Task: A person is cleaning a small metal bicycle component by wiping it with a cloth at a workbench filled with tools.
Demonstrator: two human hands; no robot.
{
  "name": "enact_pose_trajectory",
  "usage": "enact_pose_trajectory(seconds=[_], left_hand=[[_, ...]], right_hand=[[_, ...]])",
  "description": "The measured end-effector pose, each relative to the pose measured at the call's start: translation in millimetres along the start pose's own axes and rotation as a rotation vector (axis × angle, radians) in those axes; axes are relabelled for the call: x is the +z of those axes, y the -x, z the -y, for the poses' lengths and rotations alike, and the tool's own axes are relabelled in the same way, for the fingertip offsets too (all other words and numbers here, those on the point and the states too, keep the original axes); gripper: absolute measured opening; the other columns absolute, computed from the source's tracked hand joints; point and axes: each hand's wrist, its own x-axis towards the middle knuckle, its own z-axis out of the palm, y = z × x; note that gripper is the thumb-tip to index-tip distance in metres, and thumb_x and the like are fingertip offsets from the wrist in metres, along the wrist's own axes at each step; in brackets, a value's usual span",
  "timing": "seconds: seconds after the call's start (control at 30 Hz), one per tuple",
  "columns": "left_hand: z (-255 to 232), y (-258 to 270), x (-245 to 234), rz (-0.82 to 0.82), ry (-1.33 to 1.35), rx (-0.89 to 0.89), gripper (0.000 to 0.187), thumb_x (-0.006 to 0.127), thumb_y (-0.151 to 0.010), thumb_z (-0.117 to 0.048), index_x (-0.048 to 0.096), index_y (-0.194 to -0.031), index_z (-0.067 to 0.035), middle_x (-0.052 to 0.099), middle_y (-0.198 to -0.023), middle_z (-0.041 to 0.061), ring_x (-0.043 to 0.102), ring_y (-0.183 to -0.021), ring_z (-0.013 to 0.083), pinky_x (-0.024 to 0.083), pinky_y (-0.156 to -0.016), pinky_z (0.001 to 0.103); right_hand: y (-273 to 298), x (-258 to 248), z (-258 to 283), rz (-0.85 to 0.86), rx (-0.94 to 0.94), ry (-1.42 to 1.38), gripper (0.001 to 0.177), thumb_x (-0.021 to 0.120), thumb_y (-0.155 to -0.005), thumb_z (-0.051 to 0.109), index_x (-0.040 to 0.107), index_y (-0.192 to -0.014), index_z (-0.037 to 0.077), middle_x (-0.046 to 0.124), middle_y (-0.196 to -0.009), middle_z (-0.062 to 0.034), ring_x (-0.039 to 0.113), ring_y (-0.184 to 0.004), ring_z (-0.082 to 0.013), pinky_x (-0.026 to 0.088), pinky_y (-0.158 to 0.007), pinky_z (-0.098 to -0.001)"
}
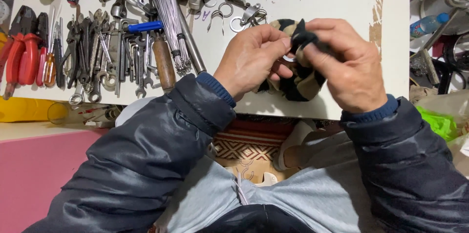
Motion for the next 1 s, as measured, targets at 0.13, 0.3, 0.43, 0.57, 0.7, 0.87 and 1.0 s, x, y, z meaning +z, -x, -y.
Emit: enact_pose_trajectory(seconds=[0.13, 0.3, 0.43, 0.57, 0.7, 0.87, 1.0], left_hand=[[-3, 2, -2, 0.042, 0.081, -0.058, 0.011, 0.060, -0.094, -0.004, 0.066, -0.099, 0.004, 0.070, -0.086, 0.012, 0.072, -0.063, 0.0173, 0.057, -0.052, 0.022], [-1, 3, -5, 0.180, 0.096, -0.101, 0.015, 0.063, -0.096, -0.011, 0.066, -0.101, 0.003, 0.073, -0.084, 0.012, 0.073, -0.065, 0.0176, 0.055, -0.052, 0.020], [-8, 3, 0, 0.080, 0.111, -0.133, 0.017, 0.061, -0.093, -0.007, 0.067, -0.102, 0.007, 0.075, -0.090, 0.017, 0.072, -0.063, 0.0203, 0.055, -0.048, 0.024], [-3, 1, -2, 0.029, 0.192, -0.167, 0.014, 0.061, -0.095, -0.007, 0.065, -0.101, 0.004, 0.073, -0.090, 0.016, 0.075, -0.071, 0.0244, 0.060, -0.055, 0.027], [2, 2, -3, 0.091, 0.359, -0.135, 0.011, 0.063, -0.095, -0.007, 0.060, -0.093, 0.004, 0.068, -0.087, 0.015, 0.076, -0.080, 0.0306, 0.063, -0.061, 0.033], [6, 5, -3, 0.111, 0.371, -0.169, 0.019, 0.064, -0.094, -0.007, 0.059, -0.102, 0.010, 0.067, -0.093, 0.023, 0.075, -0.090, 0.0386, 0.064, -0.074, 0.041], [10, 4, -3, 0.047, 0.282, -0.139, 0.030, 0.071, -0.090, -0.009, 0.060, -0.106, 0.014, 0.068, -0.093, 0.023, 0.076, -0.087, 0.0372, 0.067, -0.077, 0.044]], right_hand=[[2, 1, 3, -0.005, -0.014, 0.020, 0.021, 0.063, -0.093, -0.014, 0.069, -0.112, -0.007, 0.064, -0.121, -0.0148, 0.058, -0.094, -0.0177, 0.048, -0.082, -0.0245], [1, -1, -3, -0.135, 0.182, -0.014, 0.022, 0.064, -0.095, -0.007, 0.070, -0.116, -0.003, 0.071, -0.096, -0.0088, 0.059, -0.075, -0.0102, 0.049, -0.068, -0.0191], [3, -4, -8, -0.238, 0.185, -0.119, 0.021, 0.065, -0.098, -0.007, 0.069, -0.118, -0.001, 0.070, -0.098, -0.0057, 0.060, -0.080, -0.0077, 0.050, -0.074, -0.0166], [4, 0, -4, -0.157, 0.194, -0.109, 0.025, 0.066, -0.096, -0.007, 0.069, -0.120, -0.001, 0.072, -0.102, -0.0081, 0.063, -0.082, -0.0100, 0.053, -0.076, -0.0185], [4, 4, -7, -0.147, 0.174, -0.131, 0.025, 0.067, -0.091, -0.008, 0.070, -0.116, -0.002, 0.073, -0.100, -0.0095, 0.065, -0.082, -0.0115, 0.055, -0.076, -0.0197], [1, 12, -13, -0.242, 0.234, -0.287, 0.031, 0.072, -0.084, -0.008, 0.069, -0.114, -0.001, 0.071, -0.093, -0.0112, 0.067, -0.077, -0.0141, 0.056, -0.072, -0.0259], [-2, 15, -14, -0.340, 0.254, -0.363, 0.021, 0.076, -0.081, -0.010, 0.075, -0.101, -0.003, 0.068, -0.072, -0.0143, 0.070, -0.062, -0.0181, 0.060, -0.057, -0.0303]])
